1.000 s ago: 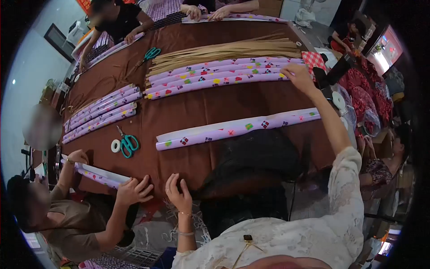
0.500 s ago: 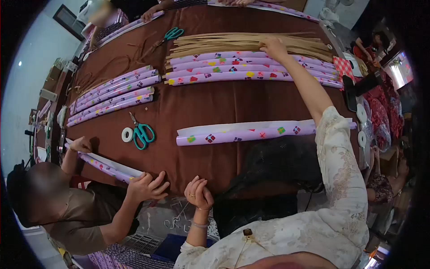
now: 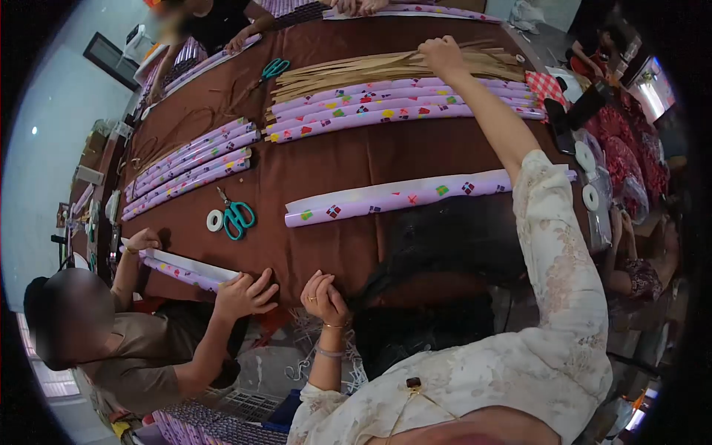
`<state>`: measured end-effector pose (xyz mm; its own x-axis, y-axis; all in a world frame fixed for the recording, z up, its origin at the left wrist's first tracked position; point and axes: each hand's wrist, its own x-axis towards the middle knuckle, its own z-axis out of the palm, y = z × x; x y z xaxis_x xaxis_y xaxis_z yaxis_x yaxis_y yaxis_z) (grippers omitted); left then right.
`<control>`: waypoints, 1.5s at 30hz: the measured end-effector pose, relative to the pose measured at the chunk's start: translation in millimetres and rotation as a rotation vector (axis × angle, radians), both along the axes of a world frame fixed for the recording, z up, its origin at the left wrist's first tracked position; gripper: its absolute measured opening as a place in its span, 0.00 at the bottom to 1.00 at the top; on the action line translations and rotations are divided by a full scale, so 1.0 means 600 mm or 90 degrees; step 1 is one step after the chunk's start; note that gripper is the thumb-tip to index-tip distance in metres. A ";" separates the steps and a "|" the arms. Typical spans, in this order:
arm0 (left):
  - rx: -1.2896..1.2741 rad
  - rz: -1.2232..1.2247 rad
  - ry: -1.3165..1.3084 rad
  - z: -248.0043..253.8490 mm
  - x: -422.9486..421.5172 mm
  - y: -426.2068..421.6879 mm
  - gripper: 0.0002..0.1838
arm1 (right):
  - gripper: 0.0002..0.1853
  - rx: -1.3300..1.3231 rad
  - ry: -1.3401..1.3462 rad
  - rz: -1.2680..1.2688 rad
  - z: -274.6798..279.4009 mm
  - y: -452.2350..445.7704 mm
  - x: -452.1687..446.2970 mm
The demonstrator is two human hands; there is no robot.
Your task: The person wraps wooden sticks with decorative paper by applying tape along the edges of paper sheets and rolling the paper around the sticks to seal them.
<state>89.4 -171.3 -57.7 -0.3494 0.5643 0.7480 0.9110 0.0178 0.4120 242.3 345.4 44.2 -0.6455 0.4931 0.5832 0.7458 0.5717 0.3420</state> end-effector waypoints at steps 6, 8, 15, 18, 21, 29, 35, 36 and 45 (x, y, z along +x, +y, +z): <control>0.012 0.020 0.003 -0.009 -0.001 -0.002 0.09 | 0.11 0.200 0.185 0.069 0.091 -0.028 0.024; 0.025 0.038 0.010 -0.010 0.001 0.001 0.09 | 0.11 0.214 0.222 0.056 0.146 -0.055 0.048; -0.050 0.034 -0.052 0.000 -0.001 -0.007 0.07 | 0.12 0.230 0.330 0.056 0.319 -0.175 0.174; -0.073 0.009 -0.385 0.064 0.017 0.001 0.09 | 0.13 0.221 0.346 0.050 0.357 -0.224 0.226; -0.064 -0.104 -0.150 0.155 0.037 0.064 0.16 | 0.14 0.197 0.354 0.041 0.375 -0.257 0.259; -0.354 -0.088 0.094 0.163 0.041 0.379 0.33 | 0.16 0.159 0.394 -0.019 0.396 -0.316 0.351; -0.503 -0.117 0.107 0.094 0.016 0.445 0.22 | 0.18 0.104 0.382 -0.201 0.350 -0.413 0.559; -0.524 -0.128 0.077 0.096 0.020 0.451 0.19 | 0.18 0.088 0.381 -0.240 0.333 -0.447 0.593; -0.109 0.224 0.428 0.284 -0.165 0.591 0.24 | 0.16 -0.089 0.427 -0.440 0.201 -0.695 0.673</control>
<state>-9.5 183.1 112.5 -0.0315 0.6311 0.7750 0.8929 0.3662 -0.2619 646.1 -71.5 165.0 0.2571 0.7310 0.6322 0.9475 -0.0619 -0.3138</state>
